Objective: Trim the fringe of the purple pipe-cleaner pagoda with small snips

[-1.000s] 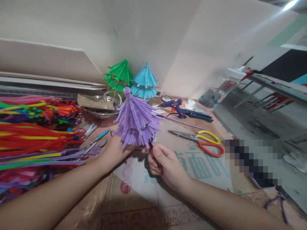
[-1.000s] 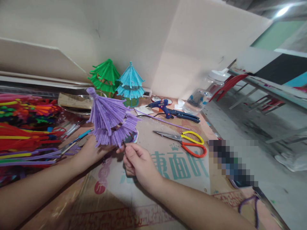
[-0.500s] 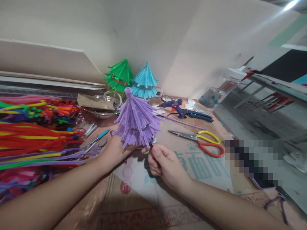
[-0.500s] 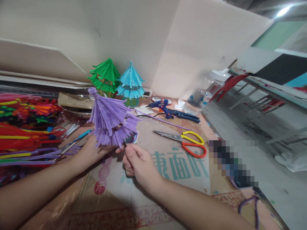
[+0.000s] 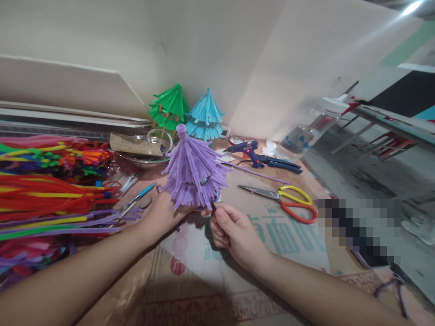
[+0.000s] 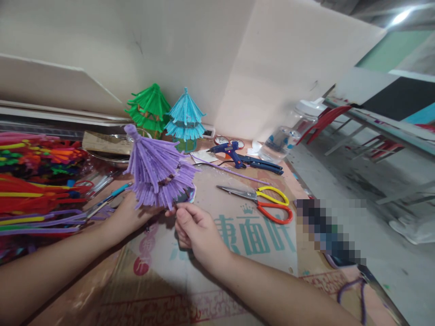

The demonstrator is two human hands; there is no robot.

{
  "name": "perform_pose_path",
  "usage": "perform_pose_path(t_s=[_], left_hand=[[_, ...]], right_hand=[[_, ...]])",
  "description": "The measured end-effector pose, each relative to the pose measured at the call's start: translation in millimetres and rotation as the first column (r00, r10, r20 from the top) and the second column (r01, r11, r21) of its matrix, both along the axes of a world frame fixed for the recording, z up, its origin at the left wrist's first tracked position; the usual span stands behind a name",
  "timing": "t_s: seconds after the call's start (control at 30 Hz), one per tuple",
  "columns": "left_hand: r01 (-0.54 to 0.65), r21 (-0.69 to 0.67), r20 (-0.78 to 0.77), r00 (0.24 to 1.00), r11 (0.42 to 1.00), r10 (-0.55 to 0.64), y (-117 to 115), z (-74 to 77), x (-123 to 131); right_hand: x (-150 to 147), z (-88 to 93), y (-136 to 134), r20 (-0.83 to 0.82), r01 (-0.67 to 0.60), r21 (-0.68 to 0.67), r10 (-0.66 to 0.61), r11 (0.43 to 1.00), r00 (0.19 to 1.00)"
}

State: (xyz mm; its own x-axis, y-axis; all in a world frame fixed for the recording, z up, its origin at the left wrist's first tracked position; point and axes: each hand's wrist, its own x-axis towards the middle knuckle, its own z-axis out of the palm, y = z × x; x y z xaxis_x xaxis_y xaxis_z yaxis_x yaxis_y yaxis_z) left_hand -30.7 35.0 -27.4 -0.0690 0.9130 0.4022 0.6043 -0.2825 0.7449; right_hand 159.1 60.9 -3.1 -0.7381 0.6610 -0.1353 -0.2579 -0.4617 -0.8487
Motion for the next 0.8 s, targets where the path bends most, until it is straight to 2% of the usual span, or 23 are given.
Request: perform_pose_path(t_s=[0.3, 0.8], left_hand=[[-0.007, -0.014, 0.002, 1.0, 1.0, 0.007, 0.7, -5.2, -1.8], [-0.017, 0.008, 0.024, 1.0, 1.0, 0.017, 0.1, -4.5, -1.3]], right_hand=[[-0.3, -1.5, -0.1, 0.029, 0.006, 0.006, -0.006, 1.0, 1.0], [2.4, -1.5, -0.6, 0.002, -0.016, 0.014, 0.016, 1.0, 1.0]])
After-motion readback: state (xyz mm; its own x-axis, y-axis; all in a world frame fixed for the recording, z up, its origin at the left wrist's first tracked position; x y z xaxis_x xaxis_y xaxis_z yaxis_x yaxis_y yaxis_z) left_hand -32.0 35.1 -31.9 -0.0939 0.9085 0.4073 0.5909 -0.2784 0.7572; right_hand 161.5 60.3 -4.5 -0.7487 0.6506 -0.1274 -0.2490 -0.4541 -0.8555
